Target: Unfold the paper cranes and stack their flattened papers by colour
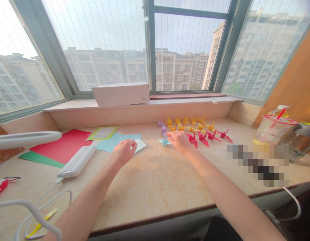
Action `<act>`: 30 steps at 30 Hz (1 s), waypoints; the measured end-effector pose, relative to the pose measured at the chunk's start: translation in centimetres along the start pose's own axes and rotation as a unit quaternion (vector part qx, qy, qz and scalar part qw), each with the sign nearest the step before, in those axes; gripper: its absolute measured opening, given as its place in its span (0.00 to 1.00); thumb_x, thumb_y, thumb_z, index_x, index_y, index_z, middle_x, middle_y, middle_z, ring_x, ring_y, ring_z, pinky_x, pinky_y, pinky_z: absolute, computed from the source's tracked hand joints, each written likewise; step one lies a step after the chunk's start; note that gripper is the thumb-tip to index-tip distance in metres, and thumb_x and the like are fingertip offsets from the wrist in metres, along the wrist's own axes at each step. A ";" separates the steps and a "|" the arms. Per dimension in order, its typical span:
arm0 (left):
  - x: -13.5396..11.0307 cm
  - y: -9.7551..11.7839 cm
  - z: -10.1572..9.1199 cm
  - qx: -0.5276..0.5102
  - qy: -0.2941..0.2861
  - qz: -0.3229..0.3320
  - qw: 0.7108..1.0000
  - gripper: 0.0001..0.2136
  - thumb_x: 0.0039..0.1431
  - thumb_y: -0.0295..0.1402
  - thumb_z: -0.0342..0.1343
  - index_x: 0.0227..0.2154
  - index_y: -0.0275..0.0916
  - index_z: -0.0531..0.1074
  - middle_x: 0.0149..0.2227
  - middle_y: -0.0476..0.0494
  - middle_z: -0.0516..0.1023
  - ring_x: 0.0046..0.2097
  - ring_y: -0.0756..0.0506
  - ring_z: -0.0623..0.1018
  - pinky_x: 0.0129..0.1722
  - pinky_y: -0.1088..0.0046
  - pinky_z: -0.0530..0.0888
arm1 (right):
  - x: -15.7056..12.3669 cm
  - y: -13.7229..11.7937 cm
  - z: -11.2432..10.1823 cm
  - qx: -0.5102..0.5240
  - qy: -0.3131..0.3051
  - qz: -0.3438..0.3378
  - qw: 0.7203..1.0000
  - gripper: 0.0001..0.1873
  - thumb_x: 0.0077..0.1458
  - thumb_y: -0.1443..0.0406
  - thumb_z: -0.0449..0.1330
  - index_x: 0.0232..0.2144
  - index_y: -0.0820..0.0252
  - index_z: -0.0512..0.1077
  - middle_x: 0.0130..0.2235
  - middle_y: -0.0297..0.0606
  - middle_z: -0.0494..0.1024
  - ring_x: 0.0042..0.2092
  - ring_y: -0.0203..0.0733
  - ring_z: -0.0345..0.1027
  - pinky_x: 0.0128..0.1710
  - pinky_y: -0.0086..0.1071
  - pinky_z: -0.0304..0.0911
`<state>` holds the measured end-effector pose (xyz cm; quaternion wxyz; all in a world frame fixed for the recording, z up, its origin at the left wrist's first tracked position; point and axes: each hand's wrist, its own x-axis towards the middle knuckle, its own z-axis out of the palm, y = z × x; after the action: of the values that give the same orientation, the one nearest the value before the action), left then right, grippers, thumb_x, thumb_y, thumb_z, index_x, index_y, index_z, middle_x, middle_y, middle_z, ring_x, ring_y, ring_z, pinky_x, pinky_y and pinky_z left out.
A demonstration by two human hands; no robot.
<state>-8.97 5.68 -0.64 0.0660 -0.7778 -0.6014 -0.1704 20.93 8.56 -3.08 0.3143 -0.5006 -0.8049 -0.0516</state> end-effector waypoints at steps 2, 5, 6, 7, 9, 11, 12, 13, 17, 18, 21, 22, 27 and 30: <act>0.0 0.1 -0.1 0.004 0.000 -0.001 1.000 0.16 0.63 0.39 0.42 0.29 0.42 0.73 0.36 0.44 0.79 0.38 0.42 0.77 0.33 0.71 0.66 | 0.0 -0.1 0.1 0.003 -0.001 0.003 1.000 0.15 0.61 0.69 0.58 0.50 0.55 0.72 0.47 0.39 0.81 0.49 0.46 0.73 0.49 0.40 0.59; -0.1 0.2 -0.2 0.007 0.000 0.002 1.000 0.16 0.64 0.39 0.42 0.29 0.42 0.73 0.36 0.44 0.79 0.38 0.42 0.77 0.33 0.71 0.66 | 0.0 -0.4 0.0 0.011 -0.006 0.008 1.000 0.22 0.62 0.70 0.57 0.57 0.54 0.66 0.51 0.40 0.79 0.52 0.45 0.72 0.50 0.39 0.62; -0.1 0.2 -0.3 0.008 0.001 0.002 1.000 0.16 0.64 0.39 0.42 0.29 0.42 0.73 0.35 0.44 0.79 0.38 0.42 0.77 0.33 0.71 0.66 | -0.1 -0.5 0.0 0.020 -0.009 0.010 1.000 0.23 0.62 0.70 0.57 0.59 0.53 0.65 0.52 0.39 0.78 0.52 0.45 0.72 0.51 0.39 0.63; -0.1 0.3 -0.3 0.008 0.000 0.001 1.000 0.16 0.64 0.38 0.42 0.28 0.42 0.73 0.35 0.44 0.79 0.37 0.43 0.77 0.33 0.71 0.66 | -0.1 -0.6 0.0 0.032 -0.013 0.012 0.999 0.24 0.61 0.70 0.57 0.59 0.53 0.64 0.53 0.39 0.78 0.52 0.45 0.72 0.51 0.39 0.63; -0.1 0.4 -0.4 0.009 -0.002 0.000 1.000 0.16 0.64 0.38 0.42 0.28 0.41 0.73 0.35 0.44 0.79 0.37 0.43 0.77 0.33 0.72 0.67 | -0.1 -0.7 0.1 0.055 -0.020 0.013 0.998 0.24 0.61 0.71 0.57 0.58 0.52 0.65 0.53 0.38 0.77 0.52 0.45 0.72 0.52 0.39 0.63; -0.2 0.6 -0.6 0.010 -0.006 -0.001 1.000 0.16 0.64 0.38 0.42 0.29 0.41 0.73 0.35 0.44 0.79 0.38 0.43 0.77 0.34 0.71 0.67 | -0.1 -0.8 0.2 0.066 -0.020 0.012 0.998 0.21 0.60 0.70 0.58 0.55 0.52 0.67 0.52 0.38 0.78 0.52 0.45 0.73 0.52 0.40 0.63; -0.2 0.6 -0.6 0.011 -0.008 -0.002 1.000 0.16 0.64 0.38 0.42 0.29 0.41 0.73 0.36 0.44 0.79 0.38 0.43 0.77 0.34 0.71 0.68 | -0.1 -0.8 0.2 0.067 -0.018 0.014 0.997 0.19 0.60 0.70 0.59 0.53 0.52 0.69 0.51 0.38 0.79 0.51 0.45 0.73 0.52 0.40 0.63; -0.2 0.6 -0.6 0.012 -0.009 -0.003 1.000 0.16 0.64 0.38 0.42 0.29 0.41 0.73 0.36 0.44 0.79 0.39 0.43 0.77 0.35 0.71 0.68 | -0.1 -0.8 0.2 0.066 -0.015 0.016 0.998 0.17 0.60 0.70 0.59 0.52 0.53 0.70 0.50 0.38 0.80 0.51 0.45 0.73 0.51 0.39 0.63; -0.2 0.3 -0.3 0.024 -0.022 -0.007 0.999 0.15 0.64 0.37 0.43 0.33 0.41 0.75 0.39 0.42 0.80 0.43 0.41 0.77 0.40 0.69 0.70 | -0.1 -0.9 0.2 0.059 -0.003 0.031 0.998 0.09 0.61 0.69 0.59 0.44 0.55 0.73 0.43 0.38 0.82 0.46 0.44 0.75 0.48 0.37 0.63; -0.2 0.1 -0.1 0.028 -0.027 -0.007 0.999 0.15 0.63 0.37 0.43 0.34 0.41 0.76 0.39 0.42 0.80 0.44 0.40 0.77 0.41 0.68 0.70 | -0.1 -1.0 0.1 0.054 -0.001 0.034 0.998 0.08 0.61 0.69 0.59 0.42 0.55 0.74 0.41 0.38 0.82 0.45 0.44 0.75 0.47 0.37 0.63; -0.2 -0.4 0.5 0.037 -0.048 -0.002 0.998 0.15 0.62 0.38 0.47 0.39 0.39 0.77 0.42 0.39 0.80 0.47 0.38 0.77 0.44 0.65 0.70 | 0.0 -0.9 -0.1 0.039 0.002 0.038 0.999 0.05 0.61 0.68 0.59 0.39 0.55 0.75 0.39 0.38 0.82 0.43 0.44 0.75 0.46 0.36 0.61; -0.2 -0.5 0.6 0.037 -0.055 0.000 0.998 0.15 0.62 0.39 0.47 0.41 0.39 0.77 0.43 0.38 0.80 0.47 0.37 0.76 0.45 0.64 0.70 | 0.0 -0.8 -0.2 0.034 0.003 0.039 0.999 0.05 0.61 0.67 0.59 0.40 0.55 0.75 0.39 0.38 0.82 0.43 0.44 0.75 0.46 0.36 0.60; -0.3 -0.8 0.6 0.033 -0.076 0.013 0.997 0.16 0.61 0.43 0.50 0.43 0.39 0.76 0.44 0.39 0.80 0.48 0.37 0.75 0.47 0.64 0.69 | -0.1 -0.2 -0.5 0.016 -0.004 0.041 0.999 0.08 0.62 0.67 0.58 0.43 0.55 0.74 0.40 0.39 0.82 0.44 0.44 0.74 0.47 0.35 0.59; -0.3 -0.8 0.4 0.030 -0.080 0.017 0.996 0.16 0.59 0.42 0.52 0.43 0.39 0.77 0.43 0.39 0.80 0.48 0.37 0.76 0.46 0.65 0.69 | -0.1 0.0 -0.5 0.009 -0.010 0.044 0.999 0.09 0.63 0.67 0.57 0.45 0.55 0.74 0.41 0.39 0.82 0.45 0.43 0.74 0.48 0.35 0.60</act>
<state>-9.69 5.73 -1.24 0.0444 -0.7967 -0.5963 -0.0884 21.19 8.32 -2.76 0.3128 -0.5335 -0.7854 -0.0253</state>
